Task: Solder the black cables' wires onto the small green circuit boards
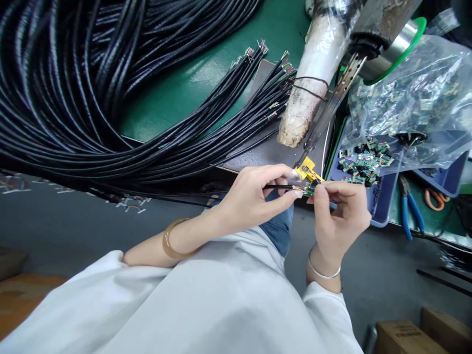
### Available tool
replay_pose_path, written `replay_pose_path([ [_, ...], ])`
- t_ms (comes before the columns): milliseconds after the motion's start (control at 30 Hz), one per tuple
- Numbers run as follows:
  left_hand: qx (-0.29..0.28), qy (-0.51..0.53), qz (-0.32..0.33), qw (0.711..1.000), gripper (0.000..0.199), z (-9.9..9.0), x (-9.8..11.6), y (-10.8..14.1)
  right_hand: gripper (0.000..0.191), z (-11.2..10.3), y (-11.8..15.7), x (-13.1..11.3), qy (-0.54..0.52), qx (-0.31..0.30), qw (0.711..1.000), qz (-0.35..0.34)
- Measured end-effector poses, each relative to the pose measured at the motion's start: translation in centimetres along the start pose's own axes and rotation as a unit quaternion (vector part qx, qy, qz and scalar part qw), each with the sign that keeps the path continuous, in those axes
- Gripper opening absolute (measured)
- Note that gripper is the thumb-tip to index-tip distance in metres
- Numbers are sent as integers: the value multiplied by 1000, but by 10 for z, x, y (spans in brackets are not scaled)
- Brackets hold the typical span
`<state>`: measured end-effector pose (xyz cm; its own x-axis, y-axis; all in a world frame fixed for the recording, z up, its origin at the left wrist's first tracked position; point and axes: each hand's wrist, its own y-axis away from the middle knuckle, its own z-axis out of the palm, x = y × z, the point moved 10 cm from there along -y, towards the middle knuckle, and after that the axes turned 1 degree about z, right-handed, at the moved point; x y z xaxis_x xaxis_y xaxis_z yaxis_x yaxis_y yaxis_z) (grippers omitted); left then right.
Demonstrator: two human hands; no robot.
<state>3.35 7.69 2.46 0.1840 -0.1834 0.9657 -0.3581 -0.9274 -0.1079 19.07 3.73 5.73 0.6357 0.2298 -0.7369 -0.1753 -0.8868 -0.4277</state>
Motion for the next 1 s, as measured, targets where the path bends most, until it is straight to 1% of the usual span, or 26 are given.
replay_pose_path([
  [67, 58, -48, 74, 994, 12, -8, 12, 8, 8, -2, 2, 8, -45, 17, 998, 31],
  [100, 73, -52, 100, 991, 9, -9, 16, 12, 8, -1, 2, 10, -66, 18, 997, 37],
  [133, 77, -38, 107, 991, 9, -10, 16, 14, 8, 0, 3, 10, -86, 20, 995, 36],
  [167, 65, -6, 91, 994, 11, -9, 12, 14, 8, 1, 4, 9, -98, 25, 995, 23],
  [200, 40, 40, 54, 997, 15, -5, 5, 12, 8, 1, 6, 5, -100, 36, 994, -5],
  [233, 7, 94, 5, 996, 18, 0, -5, 11, 11, 1, 8, -1, -93, 49, 994, -43],
  [300, -62, 197, -96, 974, 21, 12, -21, 11, 17, 2, 16, -12, -56, 62, 989, -123],
  [333, -85, 234, -132, 959, 21, 16, -25, 13, 19, 3, 20, -16, -35, 62, 986, -148],
  [367, -99, 259, -154, 948, 21, 18, -27, 14, 20, 4, 24, -15, -20, 62, 986, -155],
  [400, -103, 273, -163, 942, 21, 18, -28, 15, 21, 2, 27, -13, -11, 66, 987, -148],
  [467, -97, 279, -159, 942, 19, 17, -26, 15, 21, -9, 31, -8, 4, 97, 988, -116],
  [533, -87, 273, -148, 947, 17, 15, -25, 16, 21, -22, 35, -10, 22, 132, 986, -103],
  [567, -85, 270, -143, 948, 17, 16, -24, 16, 22, -25, 35, -15, 33, 132, 985, -105],
  [633, -83, 269, -136, 950, 18, 17, -24, 17, 24, -22, 33, -26, 61, 99, 986, -119],
  [700, -78, 267, -127, 952, 19, 18, -25, 18, 29, -11, 30, -37, 88, 39, 986, -136],
  [767, -71, 261, -120, 955, 19, 17, -26, 19, 32, 0, 28, -42, 108, -13, 983, -148],
  [833, -61, 255, -117, 958, 18, 15, -27, 20, 31, 9, 28, -42, 113, -49, 980, -153],
  [900, -46, 252, -114, 960, 17, 13, -28, 20, 30, 13, 30, -39, 121, -67, 977, -164],
  [1000, -26, 244, -104, 964, 17, 9, -30, 21, 31, 18, 35, -39, 168, -69, 962, -205],
])
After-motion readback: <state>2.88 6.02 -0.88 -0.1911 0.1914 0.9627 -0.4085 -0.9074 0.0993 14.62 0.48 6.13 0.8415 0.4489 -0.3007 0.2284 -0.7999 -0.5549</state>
